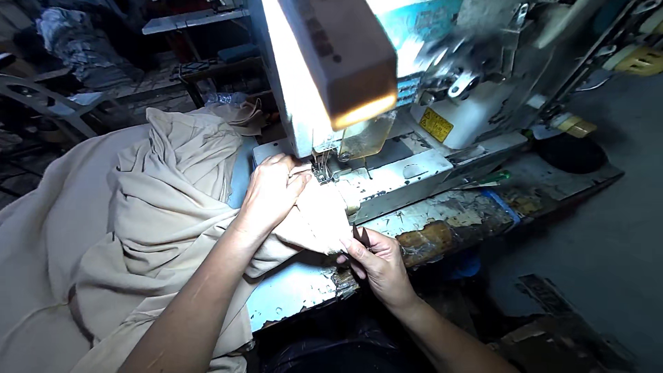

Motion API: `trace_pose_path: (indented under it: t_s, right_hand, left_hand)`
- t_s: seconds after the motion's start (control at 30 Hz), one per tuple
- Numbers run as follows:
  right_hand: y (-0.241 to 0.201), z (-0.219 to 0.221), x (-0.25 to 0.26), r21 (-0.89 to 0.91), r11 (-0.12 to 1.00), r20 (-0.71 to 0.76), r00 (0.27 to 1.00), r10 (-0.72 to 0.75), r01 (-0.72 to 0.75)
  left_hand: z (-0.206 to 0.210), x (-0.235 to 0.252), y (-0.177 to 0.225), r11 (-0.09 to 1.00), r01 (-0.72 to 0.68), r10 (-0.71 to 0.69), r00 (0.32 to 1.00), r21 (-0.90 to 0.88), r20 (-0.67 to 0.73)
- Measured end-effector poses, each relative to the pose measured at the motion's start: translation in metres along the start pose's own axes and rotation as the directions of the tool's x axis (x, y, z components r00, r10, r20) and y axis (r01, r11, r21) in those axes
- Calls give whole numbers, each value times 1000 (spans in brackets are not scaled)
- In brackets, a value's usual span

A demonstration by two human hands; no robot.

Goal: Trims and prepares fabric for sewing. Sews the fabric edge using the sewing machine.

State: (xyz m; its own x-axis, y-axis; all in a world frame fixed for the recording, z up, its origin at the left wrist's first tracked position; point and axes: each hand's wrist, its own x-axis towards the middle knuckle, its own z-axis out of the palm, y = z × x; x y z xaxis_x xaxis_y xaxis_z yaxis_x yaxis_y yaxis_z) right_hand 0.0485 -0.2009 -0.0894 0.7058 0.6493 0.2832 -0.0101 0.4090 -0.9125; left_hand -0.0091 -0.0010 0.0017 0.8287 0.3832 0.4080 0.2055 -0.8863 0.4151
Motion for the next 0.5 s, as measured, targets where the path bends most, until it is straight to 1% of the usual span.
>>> trace_pose_path:
  t_s: [0.07,0.17,0.27,0.3,0.33,0.37,0.4,0.43,0.47,0.5]
  right_hand:
    - [0,2,7,-9,1000,2,1000,15,-15]
    - [0,4,17,-35,999,8,999,33,-32]
    - [-1,-3,15,-135,991,72,997,8,1]
    - [-3,-9,12,-190,980,88,995,-37,53]
    - [-7,-18,9,-254,957,86,989,-120,138]
    - [-14,-31,6,-311,923,57,973,-222,229]
    - [-25,-49,7,-368,879,-5,944,-329,304]
    - [-40,-71,11,-414,837,-88,900,-427,357]
    - [-57,-97,21,-441,803,-187,834,-519,401]
    - [-76,-127,35,-458,775,-293,749,-594,436]
  left_hand:
    - [0,5,-3,1000,4,-4,1000,12,-2]
    - [-1,11,-3,999,46,-46,999,22,-3]
    - [1,10,-5,999,33,-32,999,27,-19]
    - [2,9,-6,999,25,-24,999,27,-27]
    - [3,8,-7,1000,14,-13,999,27,-38]
    - [4,8,-8,1000,10,-9,999,27,-49]
    - [5,8,-8,1000,11,-10,998,27,-59]
    - [6,7,-7,1000,13,-11,998,27,-67]
    - [6,7,-7,1000,12,-10,997,28,-77]
    - [7,7,-7,1000,11,-9,996,28,-86]
